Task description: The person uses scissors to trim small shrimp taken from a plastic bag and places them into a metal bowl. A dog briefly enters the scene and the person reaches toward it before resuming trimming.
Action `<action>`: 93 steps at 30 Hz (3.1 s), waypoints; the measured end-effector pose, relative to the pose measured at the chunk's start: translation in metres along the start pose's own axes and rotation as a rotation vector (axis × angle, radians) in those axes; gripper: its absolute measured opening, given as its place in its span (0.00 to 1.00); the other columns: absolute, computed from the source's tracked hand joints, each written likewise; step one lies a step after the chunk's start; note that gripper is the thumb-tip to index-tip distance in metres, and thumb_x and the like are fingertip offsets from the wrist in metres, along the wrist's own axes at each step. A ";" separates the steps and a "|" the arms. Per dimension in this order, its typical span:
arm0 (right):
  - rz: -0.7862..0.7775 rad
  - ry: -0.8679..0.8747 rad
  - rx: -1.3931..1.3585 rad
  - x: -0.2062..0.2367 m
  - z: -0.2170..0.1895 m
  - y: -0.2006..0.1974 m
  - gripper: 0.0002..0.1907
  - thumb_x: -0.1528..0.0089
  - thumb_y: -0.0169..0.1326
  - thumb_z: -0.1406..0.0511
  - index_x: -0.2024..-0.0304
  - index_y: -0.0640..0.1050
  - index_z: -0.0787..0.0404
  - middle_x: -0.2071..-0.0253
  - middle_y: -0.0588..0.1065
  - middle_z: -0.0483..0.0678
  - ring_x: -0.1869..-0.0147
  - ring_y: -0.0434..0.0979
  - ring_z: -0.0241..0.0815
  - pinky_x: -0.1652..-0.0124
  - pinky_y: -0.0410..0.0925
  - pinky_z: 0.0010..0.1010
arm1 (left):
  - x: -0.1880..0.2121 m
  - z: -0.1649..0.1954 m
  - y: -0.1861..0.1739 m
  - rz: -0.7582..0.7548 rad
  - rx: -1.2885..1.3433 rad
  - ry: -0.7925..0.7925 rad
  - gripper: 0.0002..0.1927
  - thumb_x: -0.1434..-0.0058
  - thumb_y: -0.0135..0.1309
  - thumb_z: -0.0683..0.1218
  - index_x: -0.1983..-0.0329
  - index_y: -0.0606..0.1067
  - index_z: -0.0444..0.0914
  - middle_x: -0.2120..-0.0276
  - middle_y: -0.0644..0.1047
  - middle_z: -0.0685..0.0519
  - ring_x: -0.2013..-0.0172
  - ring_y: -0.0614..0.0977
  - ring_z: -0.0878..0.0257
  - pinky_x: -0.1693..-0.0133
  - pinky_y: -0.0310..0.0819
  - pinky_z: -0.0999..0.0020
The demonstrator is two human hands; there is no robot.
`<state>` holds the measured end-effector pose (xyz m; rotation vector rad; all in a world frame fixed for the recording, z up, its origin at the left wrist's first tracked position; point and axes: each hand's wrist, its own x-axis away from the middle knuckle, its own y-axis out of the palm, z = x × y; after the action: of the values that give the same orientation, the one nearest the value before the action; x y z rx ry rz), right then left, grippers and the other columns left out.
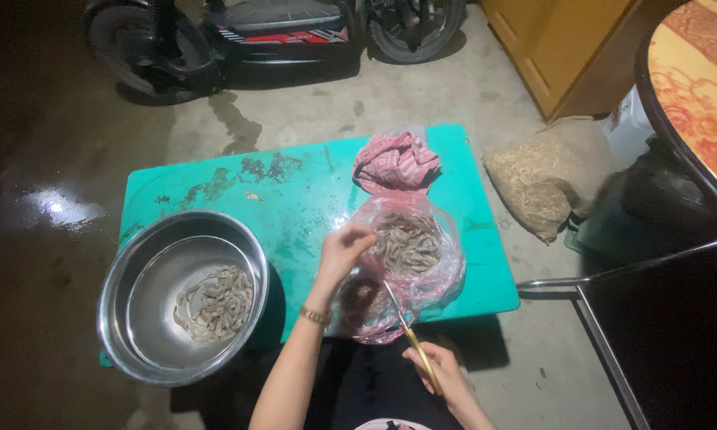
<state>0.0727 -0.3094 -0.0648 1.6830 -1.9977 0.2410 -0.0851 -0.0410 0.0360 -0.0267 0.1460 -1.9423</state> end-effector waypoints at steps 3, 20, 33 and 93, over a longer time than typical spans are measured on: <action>-0.063 -0.071 -0.016 0.005 -0.001 -0.002 0.16 0.37 0.58 0.58 0.55 0.82 0.65 0.82 0.64 0.37 0.82 0.59 0.27 0.82 0.52 0.22 | 0.034 -0.026 -0.010 0.031 0.343 -0.152 0.07 0.39 0.63 0.41 0.60 0.81 0.34 0.65 0.83 0.51 0.64 0.83 0.66 0.62 0.78 0.74; -0.244 -0.087 -0.069 0.000 -0.013 0.040 0.19 0.36 0.55 0.58 0.51 0.79 0.67 0.77 0.66 0.38 0.79 0.62 0.28 0.79 0.55 0.21 | 0.142 -0.045 0.002 0.278 0.719 -0.481 0.10 0.39 0.58 0.39 0.55 0.79 0.34 0.60 0.84 0.50 0.59 0.86 0.65 0.58 0.80 0.75; -0.272 -0.082 -0.105 -0.006 -0.004 0.023 0.23 0.37 0.55 0.55 0.52 0.78 0.69 0.76 0.68 0.40 0.79 0.64 0.30 0.80 0.56 0.23 | 0.139 -0.061 -0.011 0.382 0.704 -0.409 0.08 0.39 0.61 0.40 0.57 0.78 0.34 0.62 0.84 0.48 0.64 0.83 0.66 0.59 0.77 0.74; -0.078 0.069 0.160 -0.023 -0.009 0.027 0.17 0.37 0.59 0.57 0.61 0.83 0.66 0.82 0.67 0.41 0.83 0.61 0.30 0.82 0.53 0.25 | 0.131 -0.060 -0.011 0.297 0.371 -0.293 0.06 0.42 0.63 0.38 0.62 0.82 0.34 0.66 0.83 0.55 0.65 0.81 0.71 0.62 0.73 0.78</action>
<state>0.0519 -0.2793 -0.0636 1.8211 -1.9009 0.4359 -0.1488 -0.1530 -0.0286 -0.0408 -0.3856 -1.6220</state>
